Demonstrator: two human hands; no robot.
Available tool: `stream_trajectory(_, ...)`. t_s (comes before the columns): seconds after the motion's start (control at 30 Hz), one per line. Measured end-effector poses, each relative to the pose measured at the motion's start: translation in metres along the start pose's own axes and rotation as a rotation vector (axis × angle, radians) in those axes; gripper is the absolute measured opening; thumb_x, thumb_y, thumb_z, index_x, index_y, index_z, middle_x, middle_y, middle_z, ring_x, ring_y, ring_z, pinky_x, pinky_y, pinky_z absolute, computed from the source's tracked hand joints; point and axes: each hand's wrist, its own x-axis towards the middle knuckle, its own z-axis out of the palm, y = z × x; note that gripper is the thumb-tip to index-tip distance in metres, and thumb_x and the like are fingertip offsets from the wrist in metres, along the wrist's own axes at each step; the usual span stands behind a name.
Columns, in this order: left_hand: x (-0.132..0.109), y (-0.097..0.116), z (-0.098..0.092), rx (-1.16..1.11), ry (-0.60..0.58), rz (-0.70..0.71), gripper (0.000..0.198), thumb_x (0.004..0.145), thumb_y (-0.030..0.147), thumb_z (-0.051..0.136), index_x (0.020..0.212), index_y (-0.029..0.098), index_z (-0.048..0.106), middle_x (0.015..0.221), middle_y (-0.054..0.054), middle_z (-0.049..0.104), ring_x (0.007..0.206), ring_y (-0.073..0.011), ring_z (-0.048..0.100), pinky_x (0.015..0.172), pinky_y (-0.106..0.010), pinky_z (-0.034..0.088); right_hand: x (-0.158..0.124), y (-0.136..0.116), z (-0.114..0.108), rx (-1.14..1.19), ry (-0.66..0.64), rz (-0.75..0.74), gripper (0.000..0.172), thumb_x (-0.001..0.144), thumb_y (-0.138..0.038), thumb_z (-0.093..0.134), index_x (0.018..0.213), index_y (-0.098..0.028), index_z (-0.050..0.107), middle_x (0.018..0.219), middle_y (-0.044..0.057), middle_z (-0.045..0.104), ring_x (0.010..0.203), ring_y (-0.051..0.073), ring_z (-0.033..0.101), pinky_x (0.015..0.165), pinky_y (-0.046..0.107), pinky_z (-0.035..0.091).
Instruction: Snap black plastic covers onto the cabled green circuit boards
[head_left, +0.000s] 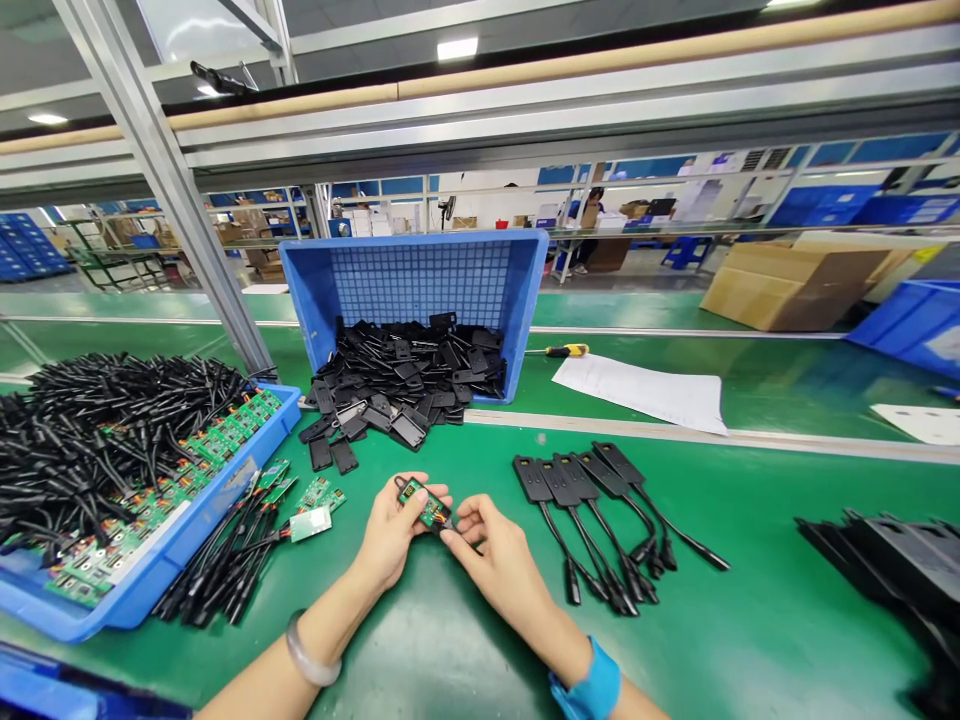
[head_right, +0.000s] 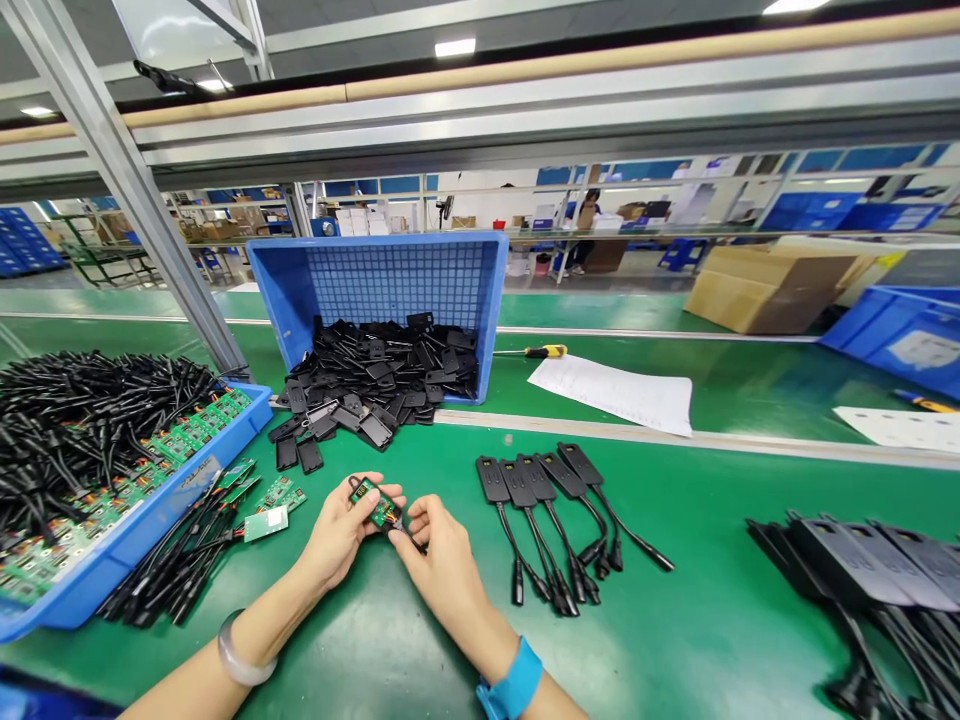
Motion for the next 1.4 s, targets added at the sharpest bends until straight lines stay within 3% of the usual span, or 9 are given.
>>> stream_trajectory(0.13,-0.002,0.001,0.0,0.05,-0.015,0.006,0.047,0.074,0.042,0.072,0.105,0.015,0.048,0.1,-0.013,0.068,0.092,-0.0247,0.066,0.077,-0.034,0.053,0.004,-0.003,-0.005,0.016,-0.215,0.159,0.028,0.086,-0.041,0.046,0.072,-0.018,0.055,0.052,-0.002,0.054,0.046,0.014,0.055,0.048,0.023,0.039)
stream_trajectory(0.33,-0.004,0.001,0.001,-0.001,-0.096,-0.056,0.044,0.075,0.038,0.07,0.105,0.016,0.047,0.098,-0.012,0.068,0.094,-0.0266,0.065,0.079,-0.036,0.052,0.006,-0.01,-0.012,-0.078,-0.168,0.167,0.029,0.084,-0.039,0.049,0.065,-0.018,0.055,0.053,-0.001,0.056,0.049,0.014,0.053,0.05,0.023,0.034)
stream_trajectory(0.5,-0.006,0.004,0.004,0.026,-0.052,0.013,0.041,0.073,0.038,0.072,0.097,0.016,0.047,0.088,-0.01,0.069,0.086,-0.026,0.067,0.074,-0.035,0.053,0.003,-0.012,-0.012,-0.112,-0.233,0.119,0.035,0.086,-0.04,0.048,0.059,-0.017,0.054,0.053,-0.001,0.054,0.049,0.012,0.046,0.05,0.023,0.028)
stream_trajectory(0.8,-0.007,0.006,0.006,0.052,-0.033,0.029,0.048,0.072,0.043,0.072,0.101,0.017,0.045,0.089,-0.01,0.07,0.085,-0.0256,0.068,0.074,-0.036,0.053,0.003,-0.005,-0.008,0.036,-0.203,0.063,0.036,0.081,-0.044,0.05,0.058,-0.016,0.052,0.052,-0.004,0.04,0.051,0.011,0.032,0.049,0.023,0.022)
stream_trajectory(1.07,-0.007,0.005,0.006,0.109,-0.086,0.045,0.047,0.075,0.045,0.069,0.104,0.019,0.043,0.093,-0.01,0.069,0.088,-0.0244,0.067,0.078,-0.037,0.053,0.004,-0.001,-0.004,0.055,-0.186,0.057,0.037,0.081,-0.043,0.052,0.059,-0.015,0.063,0.051,-0.003,0.046,0.052,0.011,0.038,0.05,0.023,0.027)
stream_trajectory(1.27,-0.009,0.008,0.005,0.123,-0.1,0.038,0.046,0.077,0.046,0.066,0.106,0.018,0.043,0.091,-0.01,0.069,0.084,-0.0247,0.067,0.073,-0.035,0.053,0.005,-0.004,-0.006,0.059,-0.196,0.085,0.035,0.08,-0.042,0.054,0.06,-0.015,0.065,0.052,-0.001,0.053,0.051,0.011,0.043,0.05,0.022,0.029)
stream_trajectory(1.4,-0.01,0.009,0.005,0.174,-0.114,0.083,0.044,0.078,0.046,0.065,0.105,0.018,0.044,0.091,-0.01,0.069,0.083,-0.0242,0.067,0.073,-0.035,0.053,0.008,-0.002,-0.01,0.144,-0.284,0.133,0.036,0.078,-0.044,0.056,0.061,-0.015,0.065,0.053,0.001,0.058,0.051,0.013,0.048,0.052,0.023,0.034)
